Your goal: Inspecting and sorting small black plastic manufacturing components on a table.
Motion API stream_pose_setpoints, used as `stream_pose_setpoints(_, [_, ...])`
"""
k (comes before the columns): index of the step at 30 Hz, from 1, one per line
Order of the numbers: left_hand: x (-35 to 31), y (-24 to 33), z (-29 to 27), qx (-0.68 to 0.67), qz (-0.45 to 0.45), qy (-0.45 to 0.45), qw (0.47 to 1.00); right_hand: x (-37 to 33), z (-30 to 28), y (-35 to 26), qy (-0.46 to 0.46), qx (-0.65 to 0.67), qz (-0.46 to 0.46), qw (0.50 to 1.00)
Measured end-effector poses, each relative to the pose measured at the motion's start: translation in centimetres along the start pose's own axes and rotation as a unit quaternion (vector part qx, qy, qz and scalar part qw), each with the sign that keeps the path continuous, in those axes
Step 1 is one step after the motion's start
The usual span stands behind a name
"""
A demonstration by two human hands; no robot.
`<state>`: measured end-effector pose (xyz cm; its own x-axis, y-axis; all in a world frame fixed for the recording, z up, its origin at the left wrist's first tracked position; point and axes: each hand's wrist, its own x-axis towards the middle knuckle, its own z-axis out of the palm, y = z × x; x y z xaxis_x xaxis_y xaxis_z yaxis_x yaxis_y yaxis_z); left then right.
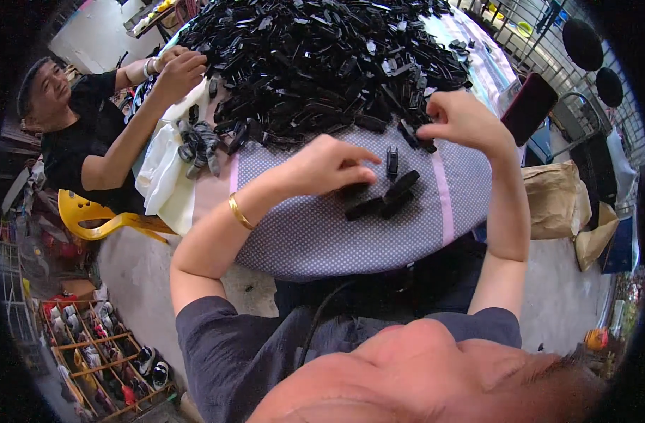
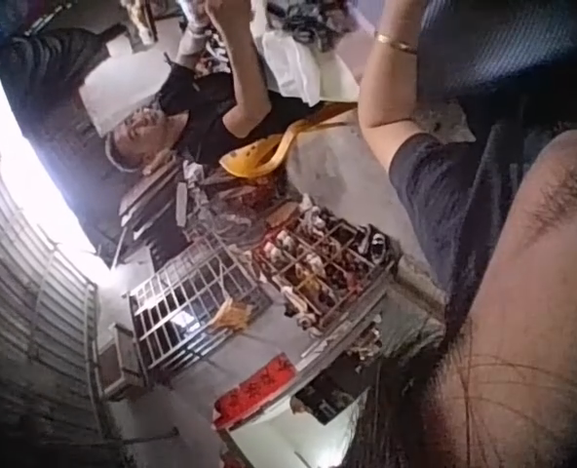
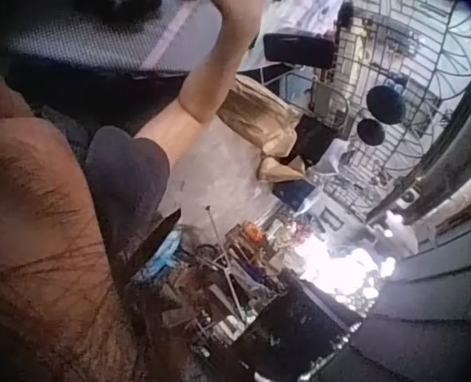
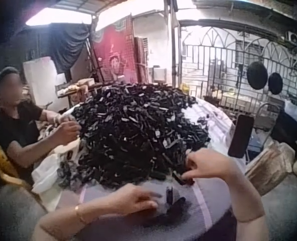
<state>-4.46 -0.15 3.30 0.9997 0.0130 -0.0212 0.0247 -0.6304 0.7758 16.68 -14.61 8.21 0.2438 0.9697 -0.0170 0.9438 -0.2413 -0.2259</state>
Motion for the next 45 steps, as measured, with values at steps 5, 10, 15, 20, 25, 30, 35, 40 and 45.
stream_pose_setpoints(5, [2.0,-1.4,2.6,0.127,0.152,0.109,0.974,-0.4,5.7,1.4,0.059,-0.013,-0.026,0.998])
stream_pose_setpoints(10, [1.7,-1.6,2.9,0.271,0.235,0.101,0.928,2.5,7.6,-1.9,0.119,0.102,-0.119,0.98])
stream_pose_setpoints(15, [1.2,-1.8,3.2,0.268,0.217,0.149,0.927,5.4,6.6,-2.7,0.089,0.069,-0.155,0.981])
stream_pose_setpoints(20, [0.5,-1.7,2.9,0.207,0.131,0.178,0.953,6.8,3.1,-3.2,0.155,0.158,-0.19,0.956])
stream_pose_setpoints(25, [0.4,-1.1,3.8,0.147,0.117,0.208,0.96,8.2,6.3,-4.4,0.105,-0.001,-0.242,0.965])
stream_pose_setpoints(30, [0.6,-2.7,2.2,-0.038,-0.01,0.21,0.977,8.3,5.7,-4.2,0.089,0.039,-0.218,0.971])
stream_pose_setpoints(35, [0.3,-1.3,0.7,-0.271,-0.112,0.183,0.938,6.3,5.0,-4.0,0.206,0.297,-0.147,0.921])
stream_pose_setpoints(40, [0.7,-2.4,0.5,-0.463,-0.037,0.235,0.854,4.2,5.4,-5.8,0.089,0.638,-0.063,0.762])
stream_pose_setpoints(45, [1.1,-2.6,0.7,-0.48,0.006,0.283,0.83,4.1,7.4,-5.6,0.114,0.591,-0.029,0.798])
